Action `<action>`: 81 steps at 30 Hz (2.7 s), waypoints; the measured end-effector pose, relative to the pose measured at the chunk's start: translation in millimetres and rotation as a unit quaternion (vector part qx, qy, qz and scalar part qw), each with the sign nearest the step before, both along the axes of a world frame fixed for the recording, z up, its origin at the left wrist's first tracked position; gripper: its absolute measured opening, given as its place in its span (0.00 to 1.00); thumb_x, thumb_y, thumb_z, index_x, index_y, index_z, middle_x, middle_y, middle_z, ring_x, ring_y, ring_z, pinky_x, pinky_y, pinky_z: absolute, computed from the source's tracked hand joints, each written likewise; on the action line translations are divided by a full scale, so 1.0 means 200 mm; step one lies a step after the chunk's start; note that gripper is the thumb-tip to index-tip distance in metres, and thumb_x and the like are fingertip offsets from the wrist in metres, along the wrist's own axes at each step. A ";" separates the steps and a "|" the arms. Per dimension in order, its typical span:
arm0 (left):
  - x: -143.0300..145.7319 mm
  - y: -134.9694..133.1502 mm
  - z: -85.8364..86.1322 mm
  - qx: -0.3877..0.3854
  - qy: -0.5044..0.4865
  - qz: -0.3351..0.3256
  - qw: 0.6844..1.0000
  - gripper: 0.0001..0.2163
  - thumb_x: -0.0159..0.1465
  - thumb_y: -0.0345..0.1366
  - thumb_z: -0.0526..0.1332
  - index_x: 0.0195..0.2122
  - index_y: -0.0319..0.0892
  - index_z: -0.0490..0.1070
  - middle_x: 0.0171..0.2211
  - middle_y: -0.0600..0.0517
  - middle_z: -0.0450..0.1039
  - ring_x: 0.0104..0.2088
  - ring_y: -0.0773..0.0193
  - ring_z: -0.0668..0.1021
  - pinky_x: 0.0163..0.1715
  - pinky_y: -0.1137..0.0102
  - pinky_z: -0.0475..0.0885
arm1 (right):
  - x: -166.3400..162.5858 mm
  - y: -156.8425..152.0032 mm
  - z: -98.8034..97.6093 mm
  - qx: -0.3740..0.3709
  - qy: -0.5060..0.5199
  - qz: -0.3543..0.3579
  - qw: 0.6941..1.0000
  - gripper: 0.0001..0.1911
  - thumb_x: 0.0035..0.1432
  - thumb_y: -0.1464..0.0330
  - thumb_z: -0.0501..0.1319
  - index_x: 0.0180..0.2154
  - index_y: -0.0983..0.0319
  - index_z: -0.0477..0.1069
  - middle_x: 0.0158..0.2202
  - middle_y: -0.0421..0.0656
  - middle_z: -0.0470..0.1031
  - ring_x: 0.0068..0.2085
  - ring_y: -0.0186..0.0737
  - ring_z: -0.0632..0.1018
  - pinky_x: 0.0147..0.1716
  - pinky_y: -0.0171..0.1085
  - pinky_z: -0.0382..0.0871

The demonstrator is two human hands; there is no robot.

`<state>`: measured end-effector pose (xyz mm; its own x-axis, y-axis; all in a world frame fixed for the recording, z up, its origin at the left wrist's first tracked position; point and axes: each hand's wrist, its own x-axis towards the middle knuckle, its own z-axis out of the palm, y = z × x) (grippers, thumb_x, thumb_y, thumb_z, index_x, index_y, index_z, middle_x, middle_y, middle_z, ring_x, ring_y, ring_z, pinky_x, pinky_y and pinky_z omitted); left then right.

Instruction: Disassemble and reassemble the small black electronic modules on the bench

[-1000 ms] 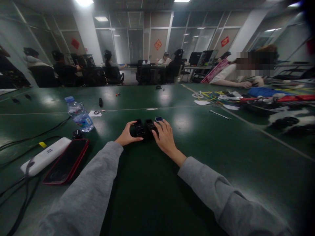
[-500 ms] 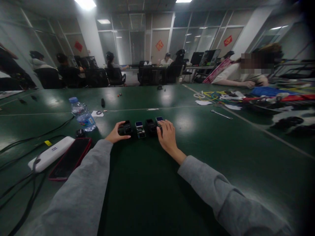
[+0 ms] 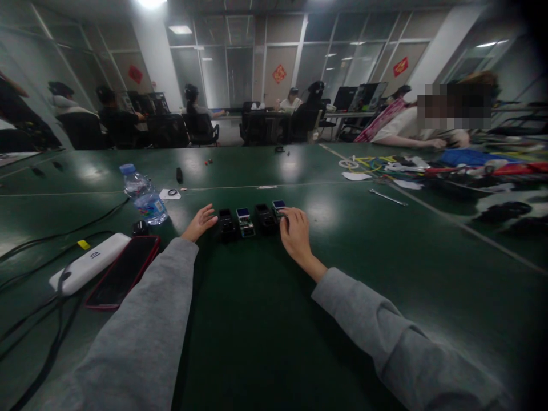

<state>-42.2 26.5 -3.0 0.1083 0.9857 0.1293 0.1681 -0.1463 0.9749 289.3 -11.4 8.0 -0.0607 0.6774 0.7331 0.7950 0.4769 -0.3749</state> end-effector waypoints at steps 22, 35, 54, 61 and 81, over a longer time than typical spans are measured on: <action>0.03 -0.05 0.02 0.019 0.090 -0.093 0.991 0.46 0.49 0.43 0.73 0.67 0.48 0.52 0.68 0.43 0.52 0.67 0.46 0.58 0.65 0.48 0.51 | -0.12 -0.18 0.08 -0.056 -0.248 0.218 0.942 0.25 0.69 0.66 0.52 0.65 0.61 0.56 0.64 0.48 0.59 0.65 0.48 0.57 0.62 0.52 0.57; 0.03 -0.05 0.04 -0.013 0.057 -0.073 0.996 0.42 0.51 0.43 0.72 0.66 0.49 0.55 0.68 0.44 0.53 0.66 0.46 0.60 0.64 0.48 0.54 | -0.09 -0.11 0.02 -0.065 -0.138 0.077 0.985 0.23 0.71 0.60 0.46 0.60 0.64 0.62 0.60 0.53 0.63 0.62 0.51 0.63 0.59 0.54 0.61; 0.02 -0.04 0.02 -0.004 0.063 -0.077 0.995 0.43 0.50 0.41 0.72 0.66 0.50 0.54 0.68 0.44 0.53 0.66 0.45 0.60 0.64 0.47 0.53 | 0.03 0.00 -0.01 -0.074 -0.058 -0.007 0.996 0.22 0.70 0.62 0.44 0.53 0.66 0.68 0.56 0.54 0.68 0.57 0.52 0.69 0.53 0.55 0.65; 0.02 -0.05 0.04 -0.017 0.065 -0.068 0.995 0.44 0.50 0.42 0.73 0.66 0.49 0.54 0.68 0.44 0.52 0.66 0.46 0.60 0.65 0.48 0.54 | 0.02 -0.05 0.00 -0.070 -0.069 0.004 0.995 0.20 0.70 0.62 0.44 0.50 0.64 0.69 0.51 0.53 0.69 0.51 0.51 0.71 0.48 0.51 0.70; 0.05 -0.02 -0.04 0.056 0.063 0.098 0.992 0.17 0.58 0.40 0.61 0.49 0.43 0.72 0.51 0.47 0.74 0.53 0.53 0.75 0.58 0.51 0.65 | 0.04 -0.01 -0.05 -0.091 -0.041 0.012 0.995 0.17 0.62 0.66 0.53 0.50 0.65 0.67 0.50 0.55 0.64 0.44 0.50 0.74 0.39 0.48 0.75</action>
